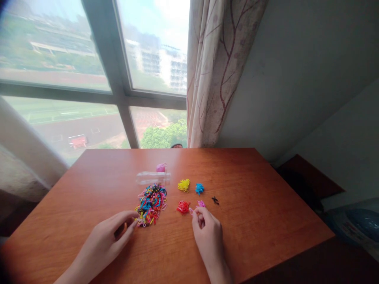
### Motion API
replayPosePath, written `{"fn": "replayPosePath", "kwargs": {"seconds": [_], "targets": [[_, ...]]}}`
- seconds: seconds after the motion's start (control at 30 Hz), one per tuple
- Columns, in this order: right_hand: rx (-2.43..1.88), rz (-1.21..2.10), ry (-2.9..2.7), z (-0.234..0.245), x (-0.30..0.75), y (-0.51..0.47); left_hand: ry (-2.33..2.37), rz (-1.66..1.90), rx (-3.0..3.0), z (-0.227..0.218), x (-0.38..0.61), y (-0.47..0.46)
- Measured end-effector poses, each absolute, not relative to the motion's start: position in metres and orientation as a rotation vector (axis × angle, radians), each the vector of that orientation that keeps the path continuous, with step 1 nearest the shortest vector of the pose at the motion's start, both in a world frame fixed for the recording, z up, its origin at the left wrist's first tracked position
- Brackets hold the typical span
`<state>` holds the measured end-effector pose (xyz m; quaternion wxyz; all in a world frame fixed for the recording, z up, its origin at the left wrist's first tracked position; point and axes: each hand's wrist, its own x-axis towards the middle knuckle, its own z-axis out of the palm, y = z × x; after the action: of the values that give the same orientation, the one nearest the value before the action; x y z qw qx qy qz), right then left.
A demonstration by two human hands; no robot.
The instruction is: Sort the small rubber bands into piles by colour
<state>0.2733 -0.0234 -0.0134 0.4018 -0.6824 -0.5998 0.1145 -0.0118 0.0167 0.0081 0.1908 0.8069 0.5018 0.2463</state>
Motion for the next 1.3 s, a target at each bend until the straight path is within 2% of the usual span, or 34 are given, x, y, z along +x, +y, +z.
{"fn": "replayPosePath", "kwargs": {"seconds": [0.27, 0.7, 0.97, 1.3], "targets": [[-1.829, 0.152, -1.572, -0.022, 0.307, -0.025, 1.382, 0.675, 2.261, 0.008, -0.013, 0.016], [-1.828, 0.155, -1.542, -0.015, 0.304, -0.020, 1.384, 0.629, 2.251, 0.009, -0.013, 0.016], [-1.731, 0.269, -1.650, -0.012, 0.264, -0.026, 1.409, 0.638, 2.264, 0.013, -0.017, 0.017], [-1.658, 0.402, -1.828, -0.007, 0.205, -0.029, 1.416, 0.432, 2.293, 0.013, -0.017, 0.017]]}}
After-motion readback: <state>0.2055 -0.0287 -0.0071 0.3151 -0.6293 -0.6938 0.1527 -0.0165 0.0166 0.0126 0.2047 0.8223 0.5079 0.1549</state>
